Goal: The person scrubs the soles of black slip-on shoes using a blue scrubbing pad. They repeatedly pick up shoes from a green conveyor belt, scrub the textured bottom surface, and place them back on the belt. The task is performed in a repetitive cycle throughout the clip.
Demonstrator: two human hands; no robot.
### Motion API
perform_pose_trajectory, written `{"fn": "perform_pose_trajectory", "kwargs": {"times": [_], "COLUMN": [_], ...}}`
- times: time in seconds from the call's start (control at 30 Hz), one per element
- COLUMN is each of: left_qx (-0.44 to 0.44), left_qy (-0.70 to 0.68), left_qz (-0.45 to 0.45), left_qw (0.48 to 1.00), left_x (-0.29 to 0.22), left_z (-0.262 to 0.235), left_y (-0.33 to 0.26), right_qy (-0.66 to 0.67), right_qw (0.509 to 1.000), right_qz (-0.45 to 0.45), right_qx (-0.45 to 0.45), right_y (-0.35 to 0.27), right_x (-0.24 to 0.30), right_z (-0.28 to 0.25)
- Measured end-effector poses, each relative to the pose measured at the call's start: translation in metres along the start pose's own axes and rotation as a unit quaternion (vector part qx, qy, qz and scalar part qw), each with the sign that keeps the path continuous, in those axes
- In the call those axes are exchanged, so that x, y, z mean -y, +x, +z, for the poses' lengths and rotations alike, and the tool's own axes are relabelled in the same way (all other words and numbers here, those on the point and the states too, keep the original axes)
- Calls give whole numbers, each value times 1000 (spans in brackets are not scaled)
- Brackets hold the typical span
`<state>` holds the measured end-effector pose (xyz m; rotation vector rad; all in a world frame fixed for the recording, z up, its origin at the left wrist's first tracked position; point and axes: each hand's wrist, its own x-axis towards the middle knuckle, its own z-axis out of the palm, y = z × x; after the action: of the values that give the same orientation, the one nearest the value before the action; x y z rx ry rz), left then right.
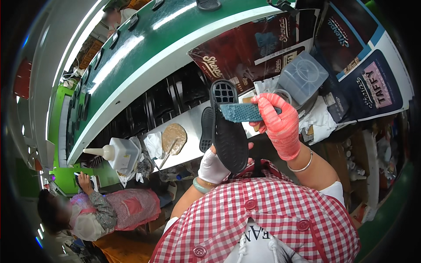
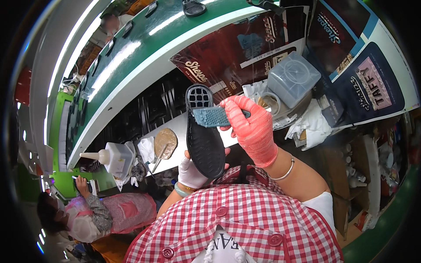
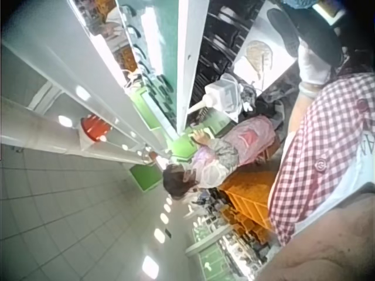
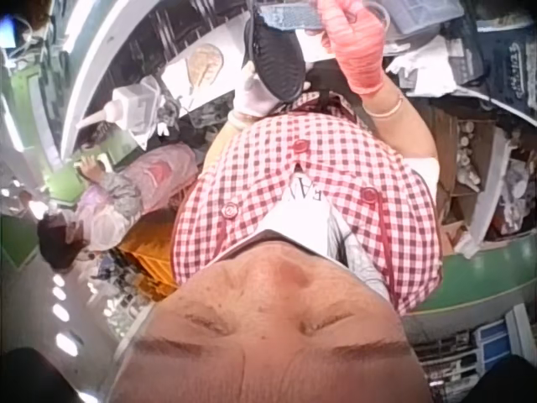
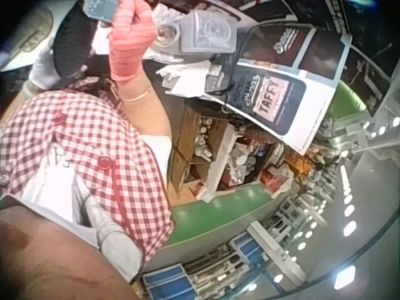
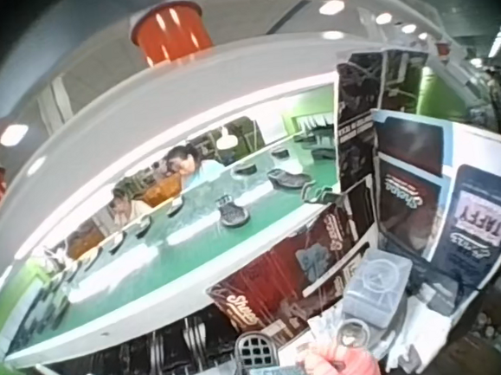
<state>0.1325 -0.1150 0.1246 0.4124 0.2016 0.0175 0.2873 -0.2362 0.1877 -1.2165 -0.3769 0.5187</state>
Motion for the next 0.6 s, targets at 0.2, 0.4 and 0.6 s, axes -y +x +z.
{"fn": "perform_pose_trajectory", "kwargs": {"times": [0.2,0.4,0.6], "left_qx": [0,-20,-55], "left_qy": [-8,15,17], "left_qz": [10,19,71], "left_qw": [1000,1000,996], "left_x": [0,-2,-4], "left_z": [-8,-8,-9], "left_y": [4,5,11], "right_qy": [5,-17,-35], "right_qw": [998,994,986], "right_qz": [60,92,111], "right_qx": [9,53,120], "right_y": [-19,-23,-38], "right_x": [-9,-5,-1], "right_z": [1,-1,-4]}}
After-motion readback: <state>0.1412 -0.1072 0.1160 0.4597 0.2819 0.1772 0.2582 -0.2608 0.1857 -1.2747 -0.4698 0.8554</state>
